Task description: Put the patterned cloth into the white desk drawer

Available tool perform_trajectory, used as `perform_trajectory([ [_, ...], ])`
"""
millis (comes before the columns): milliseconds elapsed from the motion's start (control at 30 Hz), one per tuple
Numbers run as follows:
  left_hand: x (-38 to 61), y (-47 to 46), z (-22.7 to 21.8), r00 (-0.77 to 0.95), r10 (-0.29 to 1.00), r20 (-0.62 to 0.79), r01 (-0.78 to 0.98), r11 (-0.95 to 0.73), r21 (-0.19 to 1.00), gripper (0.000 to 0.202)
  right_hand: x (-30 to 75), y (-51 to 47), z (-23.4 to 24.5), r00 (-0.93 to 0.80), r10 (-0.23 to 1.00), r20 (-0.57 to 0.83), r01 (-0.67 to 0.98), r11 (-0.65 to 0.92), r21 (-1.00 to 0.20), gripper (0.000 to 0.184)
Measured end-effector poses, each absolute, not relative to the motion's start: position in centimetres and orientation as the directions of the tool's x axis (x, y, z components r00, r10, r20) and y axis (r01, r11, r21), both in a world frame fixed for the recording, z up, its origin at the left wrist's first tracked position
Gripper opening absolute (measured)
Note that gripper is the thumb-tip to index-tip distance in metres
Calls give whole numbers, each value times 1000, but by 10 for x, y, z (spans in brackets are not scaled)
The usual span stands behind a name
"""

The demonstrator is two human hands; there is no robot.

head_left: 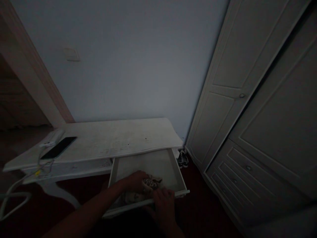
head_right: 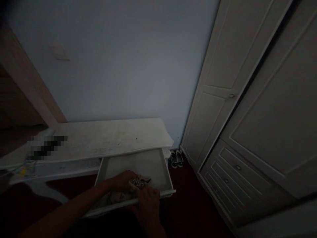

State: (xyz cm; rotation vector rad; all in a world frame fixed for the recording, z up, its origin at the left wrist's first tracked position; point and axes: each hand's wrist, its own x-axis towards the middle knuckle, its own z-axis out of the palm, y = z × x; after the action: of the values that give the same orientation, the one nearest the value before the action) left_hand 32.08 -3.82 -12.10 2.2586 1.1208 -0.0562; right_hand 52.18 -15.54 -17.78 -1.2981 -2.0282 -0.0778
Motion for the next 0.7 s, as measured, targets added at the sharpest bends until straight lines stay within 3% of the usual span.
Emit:
perform_trajectory([
  [167, 277, -60, -109, 512, 768, -385, 857, -428, 286, 75, 523, -155, -174, -287, 780, 556, 844, 480, -239, 43],
  [367, 270, -55, -98, 415, 853, -316, 910, -384, 159, 69, 524, -155, -174, -271, 778, 567, 850, 470, -239, 40],
  [567, 272, -22, -94, 217, 968, -125, 967, -195, 163, 73, 525, -152, -180, -280, 760, 587, 860, 470, -197, 45],
  [700, 291, -17, -105, 225, 966, -129, 946, -184, 268, 72, 524, -152, -181, -275, 757, 592, 850, 480, -218, 41],
])
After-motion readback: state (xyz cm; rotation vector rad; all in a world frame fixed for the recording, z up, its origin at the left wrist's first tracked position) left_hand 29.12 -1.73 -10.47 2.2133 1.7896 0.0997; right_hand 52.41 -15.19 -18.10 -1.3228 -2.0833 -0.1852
